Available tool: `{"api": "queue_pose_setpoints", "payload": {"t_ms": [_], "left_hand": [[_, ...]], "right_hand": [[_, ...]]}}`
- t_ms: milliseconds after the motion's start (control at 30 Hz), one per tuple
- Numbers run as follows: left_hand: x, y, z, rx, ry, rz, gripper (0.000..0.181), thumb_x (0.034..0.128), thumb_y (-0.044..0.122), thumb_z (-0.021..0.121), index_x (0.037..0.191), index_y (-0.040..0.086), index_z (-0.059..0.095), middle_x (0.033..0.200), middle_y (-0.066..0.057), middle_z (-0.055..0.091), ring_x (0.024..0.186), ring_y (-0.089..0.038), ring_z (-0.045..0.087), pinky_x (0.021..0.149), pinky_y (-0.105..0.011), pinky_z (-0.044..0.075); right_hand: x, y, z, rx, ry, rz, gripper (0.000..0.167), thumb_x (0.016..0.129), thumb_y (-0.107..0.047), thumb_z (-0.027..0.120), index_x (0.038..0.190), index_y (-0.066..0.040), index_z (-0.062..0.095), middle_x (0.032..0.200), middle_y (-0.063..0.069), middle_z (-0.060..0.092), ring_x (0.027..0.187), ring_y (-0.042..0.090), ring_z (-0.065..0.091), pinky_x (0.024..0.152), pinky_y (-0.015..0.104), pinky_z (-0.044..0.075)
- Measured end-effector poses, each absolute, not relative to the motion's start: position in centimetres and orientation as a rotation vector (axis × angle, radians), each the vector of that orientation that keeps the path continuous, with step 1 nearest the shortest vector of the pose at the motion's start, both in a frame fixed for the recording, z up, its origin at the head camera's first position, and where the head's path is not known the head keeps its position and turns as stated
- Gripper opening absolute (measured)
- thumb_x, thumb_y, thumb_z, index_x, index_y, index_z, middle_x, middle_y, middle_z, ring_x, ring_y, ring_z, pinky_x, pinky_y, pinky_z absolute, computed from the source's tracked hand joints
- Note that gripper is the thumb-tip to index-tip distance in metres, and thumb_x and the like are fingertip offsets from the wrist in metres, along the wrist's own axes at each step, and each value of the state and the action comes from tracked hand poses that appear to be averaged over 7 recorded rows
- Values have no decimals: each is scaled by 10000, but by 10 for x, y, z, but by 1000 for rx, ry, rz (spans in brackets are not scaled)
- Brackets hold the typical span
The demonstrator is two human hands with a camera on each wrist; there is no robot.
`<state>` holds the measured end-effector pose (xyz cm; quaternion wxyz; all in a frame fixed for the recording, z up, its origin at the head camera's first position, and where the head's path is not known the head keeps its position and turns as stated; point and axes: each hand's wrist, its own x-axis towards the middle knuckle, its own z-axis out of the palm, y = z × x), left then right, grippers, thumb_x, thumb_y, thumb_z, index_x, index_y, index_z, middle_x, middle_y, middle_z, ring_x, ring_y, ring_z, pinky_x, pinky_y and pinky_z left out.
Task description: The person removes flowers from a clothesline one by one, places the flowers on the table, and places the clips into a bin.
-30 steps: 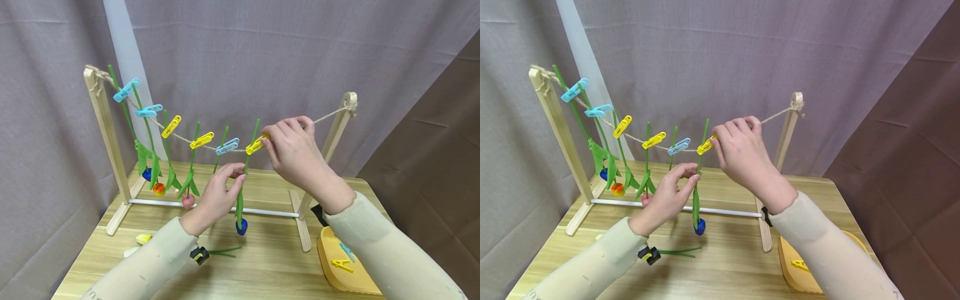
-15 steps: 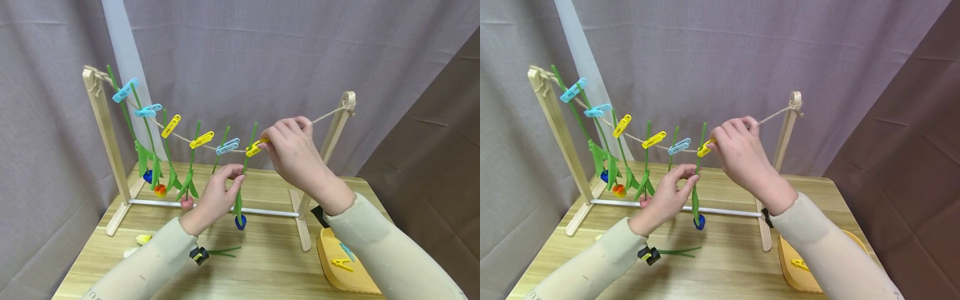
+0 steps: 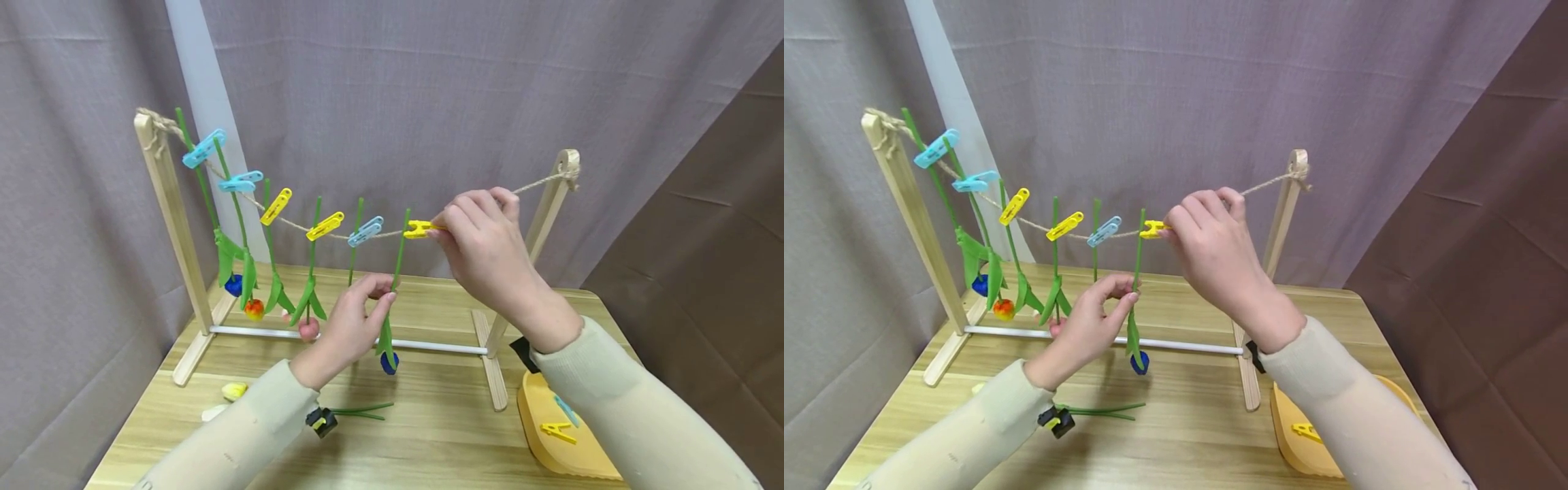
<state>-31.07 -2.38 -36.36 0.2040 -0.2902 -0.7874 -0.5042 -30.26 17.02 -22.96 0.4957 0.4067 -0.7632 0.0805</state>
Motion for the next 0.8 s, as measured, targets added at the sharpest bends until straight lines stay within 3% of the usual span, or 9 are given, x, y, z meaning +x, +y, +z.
{"api": "queue_pose_setpoints", "payload": {"t_ms": [533,800], "left_hand": [[-309,-37,-376,-805,-2231,-1388,159,968,122,590,1111,117,659,1030,37,640,949,-82,569,862,-321,493],[-303,-48,-383,-808,-2312,-1274,187,975,129,582,1142,126,667,999,82,610,906,-53,557,721,-259,495]], "right_hand": [[-300,181,-238,1017,-1797,281,109,918,-117,607,932,-9,596,842,117,578,823,344,521,810,527,354],[-303,193,-256,1070,-1853,253,189,928,-153,567,961,33,570,846,132,556,730,334,499,642,439,376]]}}
